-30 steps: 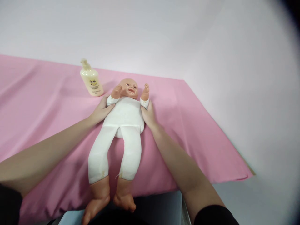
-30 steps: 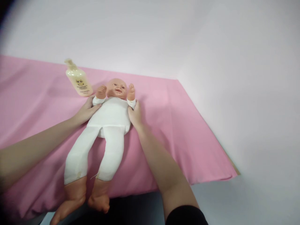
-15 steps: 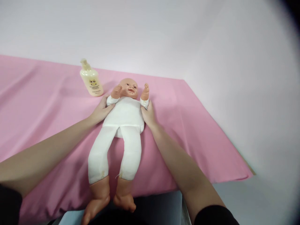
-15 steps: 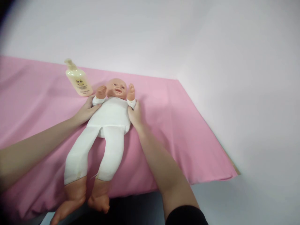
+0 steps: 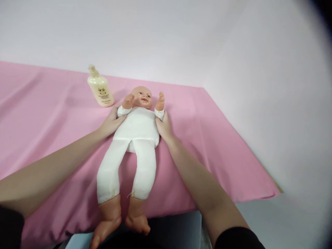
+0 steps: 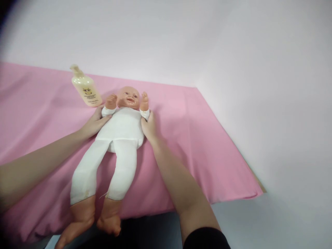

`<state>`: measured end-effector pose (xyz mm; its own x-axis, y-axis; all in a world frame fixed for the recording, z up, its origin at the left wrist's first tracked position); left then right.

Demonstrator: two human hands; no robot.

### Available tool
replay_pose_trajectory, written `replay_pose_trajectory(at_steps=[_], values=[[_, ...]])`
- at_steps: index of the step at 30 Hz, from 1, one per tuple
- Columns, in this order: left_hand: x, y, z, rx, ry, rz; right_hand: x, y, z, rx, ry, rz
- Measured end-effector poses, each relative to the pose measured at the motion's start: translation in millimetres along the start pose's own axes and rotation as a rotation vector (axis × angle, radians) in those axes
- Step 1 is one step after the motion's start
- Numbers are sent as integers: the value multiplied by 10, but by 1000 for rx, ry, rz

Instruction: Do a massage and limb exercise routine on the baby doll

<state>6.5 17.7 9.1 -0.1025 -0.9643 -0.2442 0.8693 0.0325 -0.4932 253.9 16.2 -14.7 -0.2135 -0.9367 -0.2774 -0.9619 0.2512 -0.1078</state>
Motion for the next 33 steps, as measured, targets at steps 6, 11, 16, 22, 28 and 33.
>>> replay_pose_trajectory(at_steps=[6,11,16,22,28,33], values=[[11,5,47,26,13,-9,-5,-2,17,-15,7,4],[13,6,47,6,-6,6,-20,-2,42,-15,-11,-2],[10,1,39,-5,-4,-6,-30,3,43,1,-29,2],[7,9,63,0,11,5,-12,1,8,-5,-26,4],[14,9,65,7,-12,0,-17,1,20,8,-24,7],[4,1,59,-12,-2,-5,-16,12,18,-16,-17,3]])
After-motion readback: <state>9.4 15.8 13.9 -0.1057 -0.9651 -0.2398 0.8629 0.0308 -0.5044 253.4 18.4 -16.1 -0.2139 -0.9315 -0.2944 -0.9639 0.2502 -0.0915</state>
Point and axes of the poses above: each hand's wrist, its own x-axis away from the middle knuckle, its own y-axis out of the palm, z = x × y, the point moved 3 cm from there along -x, towards the middle knuckle, and after that the axes turned 1 degree about -x, right-handed, at the moved point
